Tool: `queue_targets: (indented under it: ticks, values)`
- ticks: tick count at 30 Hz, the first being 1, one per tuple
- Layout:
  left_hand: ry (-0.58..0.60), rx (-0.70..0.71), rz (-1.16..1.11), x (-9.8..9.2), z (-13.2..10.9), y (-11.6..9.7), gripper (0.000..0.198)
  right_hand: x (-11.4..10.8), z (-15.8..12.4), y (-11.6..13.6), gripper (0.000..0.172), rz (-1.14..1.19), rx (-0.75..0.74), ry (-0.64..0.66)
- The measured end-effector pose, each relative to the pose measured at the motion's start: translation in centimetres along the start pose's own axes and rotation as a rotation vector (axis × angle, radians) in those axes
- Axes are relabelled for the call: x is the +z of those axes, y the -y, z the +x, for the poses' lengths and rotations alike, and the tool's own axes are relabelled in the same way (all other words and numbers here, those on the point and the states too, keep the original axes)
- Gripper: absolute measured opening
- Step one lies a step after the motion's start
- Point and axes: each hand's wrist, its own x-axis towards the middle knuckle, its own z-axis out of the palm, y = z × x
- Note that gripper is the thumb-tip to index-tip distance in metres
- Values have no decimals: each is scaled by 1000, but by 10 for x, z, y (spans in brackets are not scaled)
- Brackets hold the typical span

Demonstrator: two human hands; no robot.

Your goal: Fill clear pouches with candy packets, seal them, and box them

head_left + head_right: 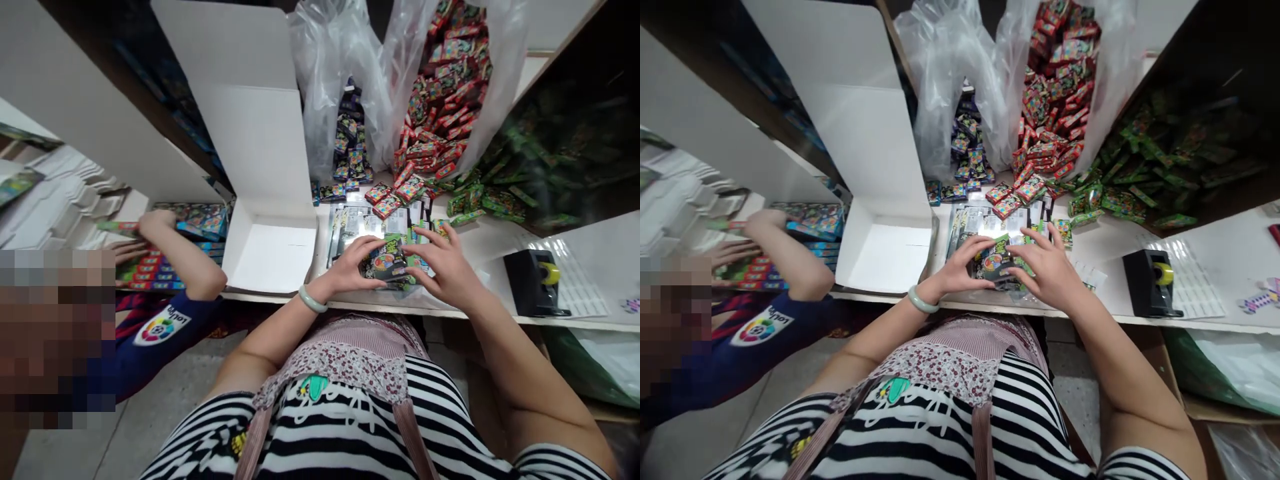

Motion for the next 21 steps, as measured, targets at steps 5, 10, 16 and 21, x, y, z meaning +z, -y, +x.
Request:
queue_targets:
  ticks: [5,10,16,21]
  values:
    - [-48,-21,-61,-1,3,-6,93,4,5,6,37,86,72,-37]
    - [-83,-57,-103,-11,-2,-3,90,12,24,7,30,145,79,-47]
    - [-252,-194,-546,-21,-28,4,89,68,107,-29,24,406,307,-311]
    - [-259,-258,-739,-28,-51,1,95,154,215,-28,20,381,169,182]
